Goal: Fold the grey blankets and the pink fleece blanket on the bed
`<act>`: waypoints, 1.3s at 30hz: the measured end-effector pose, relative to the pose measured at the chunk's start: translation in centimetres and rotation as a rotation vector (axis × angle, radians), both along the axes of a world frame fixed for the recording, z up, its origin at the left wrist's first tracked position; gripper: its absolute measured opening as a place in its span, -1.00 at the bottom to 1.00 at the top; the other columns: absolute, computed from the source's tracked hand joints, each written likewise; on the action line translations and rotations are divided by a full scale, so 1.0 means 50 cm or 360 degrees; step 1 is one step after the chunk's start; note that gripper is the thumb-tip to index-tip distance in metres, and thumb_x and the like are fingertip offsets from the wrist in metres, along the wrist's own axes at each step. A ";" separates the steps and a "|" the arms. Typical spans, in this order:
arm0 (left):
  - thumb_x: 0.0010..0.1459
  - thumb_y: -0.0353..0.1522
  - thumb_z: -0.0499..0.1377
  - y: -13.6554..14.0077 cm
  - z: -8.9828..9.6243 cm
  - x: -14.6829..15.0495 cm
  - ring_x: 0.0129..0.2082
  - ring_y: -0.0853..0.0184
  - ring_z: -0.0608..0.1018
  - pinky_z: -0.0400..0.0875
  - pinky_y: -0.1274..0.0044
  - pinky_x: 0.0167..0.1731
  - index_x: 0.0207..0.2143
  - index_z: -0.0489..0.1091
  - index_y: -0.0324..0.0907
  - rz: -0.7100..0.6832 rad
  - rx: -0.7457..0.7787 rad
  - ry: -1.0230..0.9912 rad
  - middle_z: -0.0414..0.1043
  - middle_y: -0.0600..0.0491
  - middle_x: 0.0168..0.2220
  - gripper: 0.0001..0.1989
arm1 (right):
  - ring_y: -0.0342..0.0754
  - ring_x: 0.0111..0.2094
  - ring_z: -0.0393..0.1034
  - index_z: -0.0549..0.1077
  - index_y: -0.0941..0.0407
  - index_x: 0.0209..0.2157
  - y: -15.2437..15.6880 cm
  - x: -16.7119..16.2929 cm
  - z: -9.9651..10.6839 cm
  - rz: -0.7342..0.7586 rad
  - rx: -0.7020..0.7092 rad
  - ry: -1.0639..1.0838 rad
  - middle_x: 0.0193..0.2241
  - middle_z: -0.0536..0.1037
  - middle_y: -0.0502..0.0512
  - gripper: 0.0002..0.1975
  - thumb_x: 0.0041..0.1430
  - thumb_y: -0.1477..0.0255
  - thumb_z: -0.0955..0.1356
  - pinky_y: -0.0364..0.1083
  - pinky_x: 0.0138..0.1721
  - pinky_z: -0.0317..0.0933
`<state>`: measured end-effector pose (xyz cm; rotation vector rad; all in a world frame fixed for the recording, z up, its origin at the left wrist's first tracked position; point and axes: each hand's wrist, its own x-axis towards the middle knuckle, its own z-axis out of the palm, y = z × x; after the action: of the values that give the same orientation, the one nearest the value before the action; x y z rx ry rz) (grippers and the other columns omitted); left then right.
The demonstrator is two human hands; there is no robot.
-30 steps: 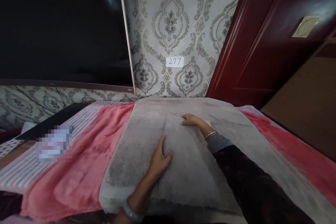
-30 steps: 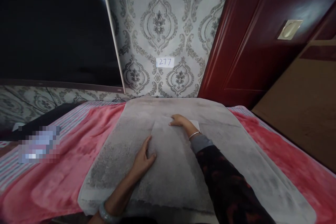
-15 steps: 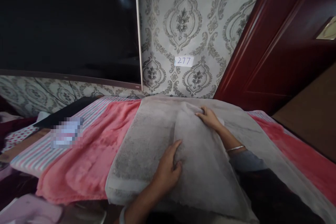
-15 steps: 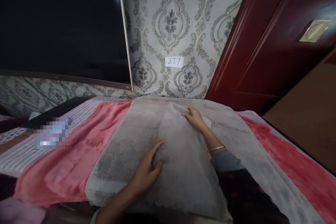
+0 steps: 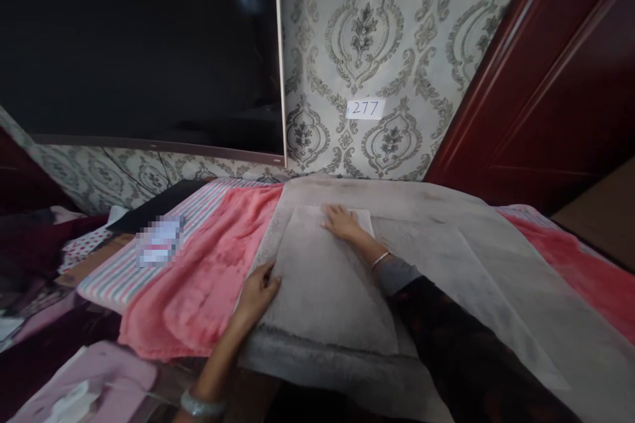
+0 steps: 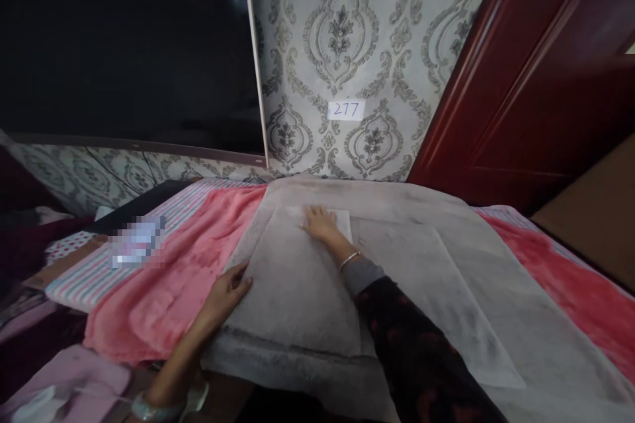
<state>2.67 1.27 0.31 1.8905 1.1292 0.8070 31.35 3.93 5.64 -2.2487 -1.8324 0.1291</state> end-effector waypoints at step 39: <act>0.35 -0.20 -0.17 0.072 0.027 0.554 0.42 0.06 0.03 -0.10 -0.05 0.30 0.37 0.06 -0.23 -0.0735 0.0987 0.1143 -0.03 -0.20 0.41 -0.40 | 0.10 0.33 0.04 0.29 0.13 0.29 -0.545 0.188 -0.138 -0.0570 0.0572 0.0211 0.31 0.22 0.22 -0.45 0.32 0.28 0.22 0.16 0.34 -0.04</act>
<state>30.37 4.87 1.66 2.9642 0.7962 0.2009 40.75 -23.31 -1.27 -2.2019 -1.2450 -0.1042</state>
